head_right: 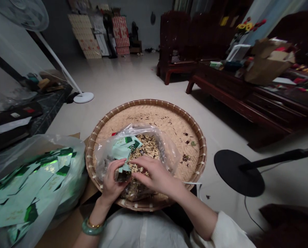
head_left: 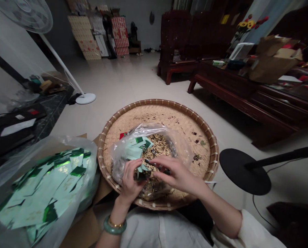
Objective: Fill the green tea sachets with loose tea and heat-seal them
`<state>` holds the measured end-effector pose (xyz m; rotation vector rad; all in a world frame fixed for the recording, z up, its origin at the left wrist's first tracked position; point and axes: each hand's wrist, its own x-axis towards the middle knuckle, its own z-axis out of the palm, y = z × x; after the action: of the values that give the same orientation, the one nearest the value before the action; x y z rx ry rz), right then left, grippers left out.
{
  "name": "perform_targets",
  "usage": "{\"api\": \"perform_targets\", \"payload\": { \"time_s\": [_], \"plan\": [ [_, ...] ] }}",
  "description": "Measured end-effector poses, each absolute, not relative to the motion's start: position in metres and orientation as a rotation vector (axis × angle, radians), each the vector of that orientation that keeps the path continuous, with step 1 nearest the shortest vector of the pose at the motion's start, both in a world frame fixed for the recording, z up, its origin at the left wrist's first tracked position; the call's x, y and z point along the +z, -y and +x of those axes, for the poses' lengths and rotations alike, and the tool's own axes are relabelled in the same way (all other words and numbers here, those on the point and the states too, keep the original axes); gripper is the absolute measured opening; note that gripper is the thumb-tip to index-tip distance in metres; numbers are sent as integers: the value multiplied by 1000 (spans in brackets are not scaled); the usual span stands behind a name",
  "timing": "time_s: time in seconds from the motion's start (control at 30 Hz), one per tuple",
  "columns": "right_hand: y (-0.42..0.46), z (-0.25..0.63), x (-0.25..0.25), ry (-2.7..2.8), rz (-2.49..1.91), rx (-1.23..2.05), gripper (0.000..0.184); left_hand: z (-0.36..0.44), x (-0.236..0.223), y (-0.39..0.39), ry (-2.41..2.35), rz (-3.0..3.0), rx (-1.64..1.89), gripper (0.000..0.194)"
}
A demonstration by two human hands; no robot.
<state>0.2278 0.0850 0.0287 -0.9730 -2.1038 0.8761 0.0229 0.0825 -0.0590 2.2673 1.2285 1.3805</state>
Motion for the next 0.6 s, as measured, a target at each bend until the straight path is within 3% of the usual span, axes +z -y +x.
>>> {"api": "perform_targets", "payload": {
  "time_s": [0.37, 0.6],
  "plan": [
    [-76, 209, 7, 2470, -1173, 296, 15, 35, -61, -81, -1354, 2127, 1211, 43],
    [-93, 224, 2, 2440, -1189, 542, 8, 27, -57, -86, -1393, 2095, 1018, 48]
  ]
}}
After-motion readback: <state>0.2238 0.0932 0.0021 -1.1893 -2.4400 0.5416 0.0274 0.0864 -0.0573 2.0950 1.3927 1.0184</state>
